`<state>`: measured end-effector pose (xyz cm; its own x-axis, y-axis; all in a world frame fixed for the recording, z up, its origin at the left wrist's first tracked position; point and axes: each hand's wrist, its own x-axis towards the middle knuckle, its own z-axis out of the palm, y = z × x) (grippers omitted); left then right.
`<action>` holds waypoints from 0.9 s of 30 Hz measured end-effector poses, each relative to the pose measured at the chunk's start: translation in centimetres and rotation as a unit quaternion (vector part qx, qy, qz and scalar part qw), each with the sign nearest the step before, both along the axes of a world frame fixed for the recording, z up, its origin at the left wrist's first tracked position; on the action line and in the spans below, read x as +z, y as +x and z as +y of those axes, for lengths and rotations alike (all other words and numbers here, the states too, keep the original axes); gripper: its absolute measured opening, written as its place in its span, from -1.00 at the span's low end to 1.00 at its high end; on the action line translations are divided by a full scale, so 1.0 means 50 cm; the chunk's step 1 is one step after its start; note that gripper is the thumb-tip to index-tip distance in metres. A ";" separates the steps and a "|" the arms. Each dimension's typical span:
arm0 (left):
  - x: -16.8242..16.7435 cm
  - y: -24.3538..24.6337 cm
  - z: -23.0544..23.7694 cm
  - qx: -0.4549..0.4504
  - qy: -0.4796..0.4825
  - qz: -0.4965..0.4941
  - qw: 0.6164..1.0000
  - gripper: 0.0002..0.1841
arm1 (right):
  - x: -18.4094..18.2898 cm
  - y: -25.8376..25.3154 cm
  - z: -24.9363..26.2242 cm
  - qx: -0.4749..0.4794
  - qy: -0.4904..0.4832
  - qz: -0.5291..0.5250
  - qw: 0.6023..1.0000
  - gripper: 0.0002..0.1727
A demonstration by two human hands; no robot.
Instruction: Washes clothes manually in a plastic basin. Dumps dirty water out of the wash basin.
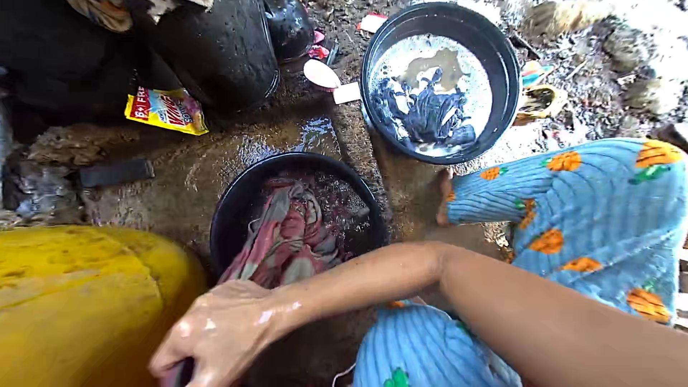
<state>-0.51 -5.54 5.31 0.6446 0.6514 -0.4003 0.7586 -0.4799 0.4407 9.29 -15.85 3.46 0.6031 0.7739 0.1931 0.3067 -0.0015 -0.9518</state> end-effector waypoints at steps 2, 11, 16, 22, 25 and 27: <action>-0.096 0.034 0.108 -0.217 -0.083 -0.146 0.962 -0.62 | -0.061 0.002 -0.020 0.085 -0.096 0.010 0.992 -0.61; -0.360 0.216 -0.115 -0.389 0.081 0.121 0.910 0.41 | -0.422 -0.009 -0.205 -0.333 -0.343 0.168 0.862 -0.20; -0.401 0.332 -0.094 -0.419 0.052 0.194 0.885 0.22 | -0.484 0.018 -0.108 -0.358 -0.373 0.273 0.811 -0.31; -0.419 0.386 -0.038 -0.335 -0.037 0.202 0.919 -0.25 | -0.463 0.105 -0.145 -0.063 -0.380 0.340 0.858 -0.47; -0.422 0.350 -0.050 -0.231 -0.049 0.109 0.966 -0.17 | -0.536 0.119 -0.168 -0.077 -0.373 0.222 0.897 -0.47; -0.406 0.315 -0.062 -0.141 -0.088 0.007 0.986 -0.21 | -0.486 0.165 -0.173 -0.166 -0.356 0.222 0.892 -0.39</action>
<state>15.22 -8.65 -15.02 0.7838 0.3661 -0.5017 0.6125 -0.5895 0.5266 17.53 -24.51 -20.86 0.7169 0.3693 -0.5913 -0.2309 -0.6746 -0.7012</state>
